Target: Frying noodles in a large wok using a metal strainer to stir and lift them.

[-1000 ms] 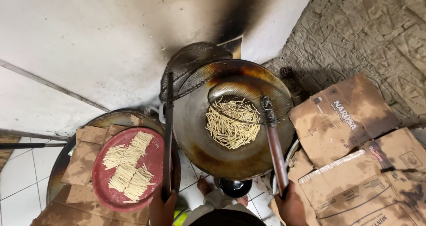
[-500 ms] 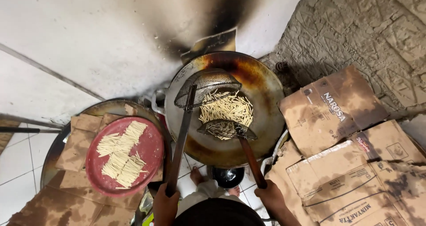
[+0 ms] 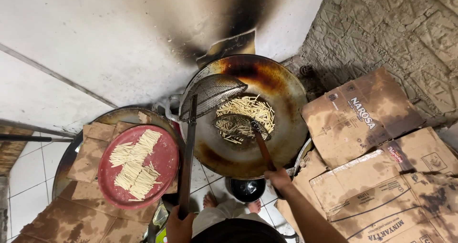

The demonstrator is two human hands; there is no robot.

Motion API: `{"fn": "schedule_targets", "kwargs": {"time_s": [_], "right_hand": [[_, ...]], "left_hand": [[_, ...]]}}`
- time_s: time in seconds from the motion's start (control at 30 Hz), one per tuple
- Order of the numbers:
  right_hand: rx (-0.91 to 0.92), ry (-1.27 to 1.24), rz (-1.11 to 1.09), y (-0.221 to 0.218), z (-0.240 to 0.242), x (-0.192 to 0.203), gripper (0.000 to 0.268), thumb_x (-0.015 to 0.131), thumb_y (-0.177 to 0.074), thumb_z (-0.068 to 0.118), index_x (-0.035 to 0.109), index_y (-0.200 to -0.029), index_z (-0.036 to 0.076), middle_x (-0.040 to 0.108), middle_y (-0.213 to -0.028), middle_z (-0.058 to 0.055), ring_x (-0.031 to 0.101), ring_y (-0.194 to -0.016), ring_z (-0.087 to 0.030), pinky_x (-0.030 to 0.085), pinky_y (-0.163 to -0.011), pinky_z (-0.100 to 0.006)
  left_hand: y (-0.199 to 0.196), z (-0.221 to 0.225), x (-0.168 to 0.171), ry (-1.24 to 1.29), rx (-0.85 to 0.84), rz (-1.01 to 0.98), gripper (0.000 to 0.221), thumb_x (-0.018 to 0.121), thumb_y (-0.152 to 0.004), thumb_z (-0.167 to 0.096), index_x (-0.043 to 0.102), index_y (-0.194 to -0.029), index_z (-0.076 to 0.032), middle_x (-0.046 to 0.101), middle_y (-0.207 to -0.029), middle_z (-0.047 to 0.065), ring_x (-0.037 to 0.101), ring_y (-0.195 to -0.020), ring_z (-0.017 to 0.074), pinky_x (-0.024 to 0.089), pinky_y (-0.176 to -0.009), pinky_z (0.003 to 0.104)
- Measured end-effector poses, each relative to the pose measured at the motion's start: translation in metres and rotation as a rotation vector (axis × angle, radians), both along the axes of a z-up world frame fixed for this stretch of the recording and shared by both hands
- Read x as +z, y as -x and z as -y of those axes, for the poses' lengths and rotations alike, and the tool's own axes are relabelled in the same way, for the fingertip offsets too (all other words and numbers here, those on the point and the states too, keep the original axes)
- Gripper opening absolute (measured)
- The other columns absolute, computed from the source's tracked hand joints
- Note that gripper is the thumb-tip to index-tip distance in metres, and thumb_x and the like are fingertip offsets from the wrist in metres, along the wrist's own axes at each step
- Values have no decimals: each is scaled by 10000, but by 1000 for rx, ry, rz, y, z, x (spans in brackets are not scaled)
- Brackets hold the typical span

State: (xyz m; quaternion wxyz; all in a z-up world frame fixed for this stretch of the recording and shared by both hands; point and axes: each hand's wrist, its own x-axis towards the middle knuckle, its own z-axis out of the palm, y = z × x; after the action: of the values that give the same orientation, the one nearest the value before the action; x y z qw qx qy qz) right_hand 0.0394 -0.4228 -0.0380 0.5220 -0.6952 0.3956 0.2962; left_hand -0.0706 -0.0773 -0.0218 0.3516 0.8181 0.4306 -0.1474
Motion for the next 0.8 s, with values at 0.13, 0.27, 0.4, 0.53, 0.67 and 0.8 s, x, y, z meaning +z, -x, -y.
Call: {"fn": "schedule_targets", "kwargs": {"time_s": [0.13, 0.27, 0.4, 0.53, 0.67, 0.8], "right_hand": [[-84, -83, 14, -1, -2, 32, 588, 658, -869, 10, 530, -1442, -27, 652, -931, -123, 558, -694, -201, 514, -607, -310], [-55, 51, 56, -10, -10, -2, 534, 653, -854, 194, 552, -1355, 41, 623, -871, -92, 555, -688, -206, 469, -596, -354], [-40, 148, 17, -25, -17, -4, 366, 638, -756, 245, 684, -1065, 53, 580, -745, -44, 496, -636, -191, 383, -577, -364], [-28, 197, -49, -15, -31, 5, 332, 681, -767, 265, 735, -975, 11, 603, -723, -55, 559, -636, -200, 417, -564, -347], [-121, 140, 13, -10, -28, -28, 238, 729, -805, 203, 705, -938, 7, 584, -712, -66, 531, -612, -191, 436, -556, -330], [-124, 180, 103, -3, -25, -7, 551, 710, -776, 244, 640, -1282, 36, 648, -846, -111, 556, -685, -229, 439, -618, -387]], "left_hand": [[-7, -17, -21, 4, -9, 18, 445, 759, -697, -269, 739, -1126, -151, 787, -959, 68, 716, -917, 253, 513, -855, 389], [-26, -20, 0, 10, -15, -6, 432, 723, -702, -264, 754, -1115, -142, 775, -945, 88, 707, -901, 273, 512, -845, 402], [-38, -33, 12, 0, -41, -28, 434, 711, -697, -297, 768, -1108, -169, 790, -992, 53, 715, -959, 269, 510, -893, 398], [-46, -50, 2, -4, -35, 20, 311, 714, -664, -268, 768, -930, -117, 756, -804, 97, 705, -833, 250, 510, -813, 368], [-60, -64, -9, 41, -53, 0, 432, 746, -695, -268, 788, -1101, -128, 815, -955, 99, 733, -956, 247, 533, -895, 366], [-86, -55, 37, 143, -94, 18, 474, 663, -705, -218, 757, -1148, -79, 766, -952, 146, 676, -921, 279, 503, -853, 383]]}}
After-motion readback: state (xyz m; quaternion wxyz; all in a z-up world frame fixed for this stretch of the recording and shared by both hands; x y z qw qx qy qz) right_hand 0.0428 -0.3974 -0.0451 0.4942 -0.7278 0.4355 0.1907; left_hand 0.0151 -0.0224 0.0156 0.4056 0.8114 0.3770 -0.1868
